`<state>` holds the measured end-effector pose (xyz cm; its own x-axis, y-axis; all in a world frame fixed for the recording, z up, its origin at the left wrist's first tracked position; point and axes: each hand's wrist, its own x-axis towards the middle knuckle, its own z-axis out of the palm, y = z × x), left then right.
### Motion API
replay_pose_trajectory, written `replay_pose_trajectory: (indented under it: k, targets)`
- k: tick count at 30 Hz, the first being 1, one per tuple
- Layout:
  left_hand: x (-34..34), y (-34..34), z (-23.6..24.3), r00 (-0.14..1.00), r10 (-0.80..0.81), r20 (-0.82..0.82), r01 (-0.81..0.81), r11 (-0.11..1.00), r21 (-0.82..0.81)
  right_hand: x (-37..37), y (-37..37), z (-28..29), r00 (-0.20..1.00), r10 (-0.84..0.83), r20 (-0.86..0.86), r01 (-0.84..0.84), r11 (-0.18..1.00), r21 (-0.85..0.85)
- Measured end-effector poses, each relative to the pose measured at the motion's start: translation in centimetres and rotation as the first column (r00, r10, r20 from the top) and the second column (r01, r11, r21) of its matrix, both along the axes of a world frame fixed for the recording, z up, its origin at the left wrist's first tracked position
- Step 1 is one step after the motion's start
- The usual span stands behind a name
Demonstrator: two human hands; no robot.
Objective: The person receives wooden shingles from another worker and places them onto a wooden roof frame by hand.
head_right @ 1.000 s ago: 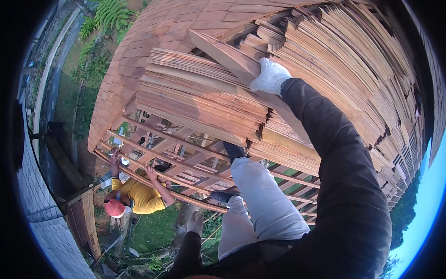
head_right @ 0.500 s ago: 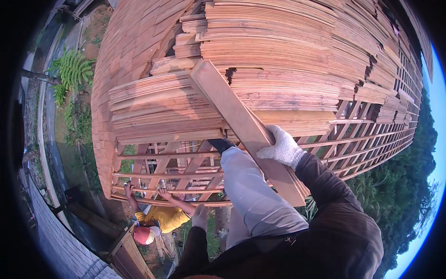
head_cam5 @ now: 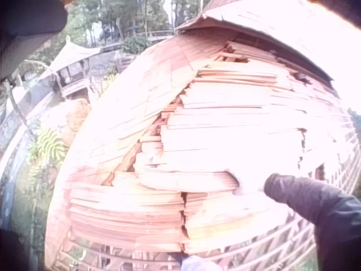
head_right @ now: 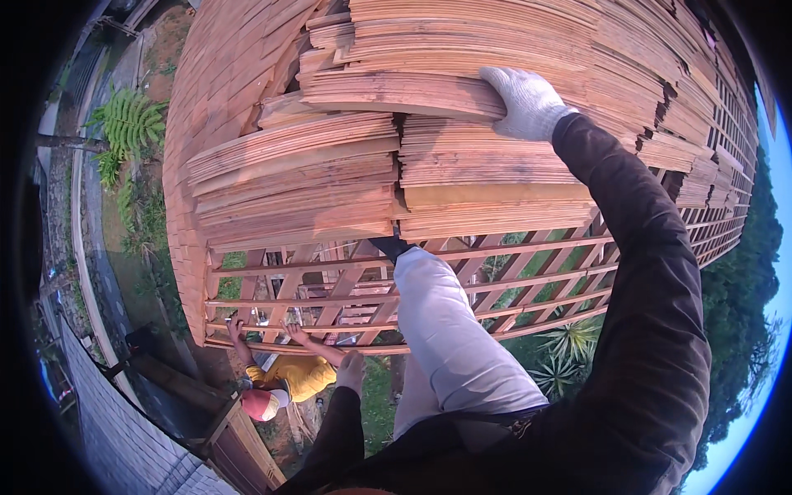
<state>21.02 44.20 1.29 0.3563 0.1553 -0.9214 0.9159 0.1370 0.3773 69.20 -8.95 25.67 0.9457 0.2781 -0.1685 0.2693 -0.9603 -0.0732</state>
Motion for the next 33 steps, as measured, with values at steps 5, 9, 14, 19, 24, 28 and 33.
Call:
replay_pose_trajectory:
  k: [5,9,14,19,24,28,33]
  targets:
    - [1.5,-1.3,-0.8,1.000,0.022,0.008,-0.023,0.998,0.060,4.6,-0.8,-5.6,0.991,0.051,0.123,-0.017,0.964,-0.266]
    - [2.3,-1.5,0.5,1.000,-0.010,0.009,0.009,1.000,0.024,3.6,-0.1,-6.9,0.990,0.061,0.130,-0.038,0.984,-0.176]
    - [0.5,-0.9,-1.6,0.999,0.016,0.039,-0.019,0.997,0.075,2.4,-0.4,-8.0,0.985,0.060,0.161,-0.023,0.975,-0.223]
    - [0.0,-0.1,-0.7,0.999,-0.025,-0.020,0.027,0.995,0.098,6.7,-0.6,-4.4,0.994,-0.062,-0.094,0.050,0.991,-0.127]
    - [0.2,0.8,-1.9,0.999,-0.046,-0.009,0.047,0.997,0.064,8.2,0.3,-4.2,0.988,-0.058,0.143,0.100,0.947,-0.307]
    - [-0.4,0.1,-3.0,1.000,0.010,0.023,-0.012,0.996,0.085,8.3,1.7,-3.9,0.987,-0.129,0.097,0.154,0.932,-0.327]
    - [2.5,-2.3,-0.4,1.000,0.016,0.023,-0.017,1.000,0.018,5.5,0.2,-6.9,0.978,-0.095,0.185,0.135,0.965,-0.222]
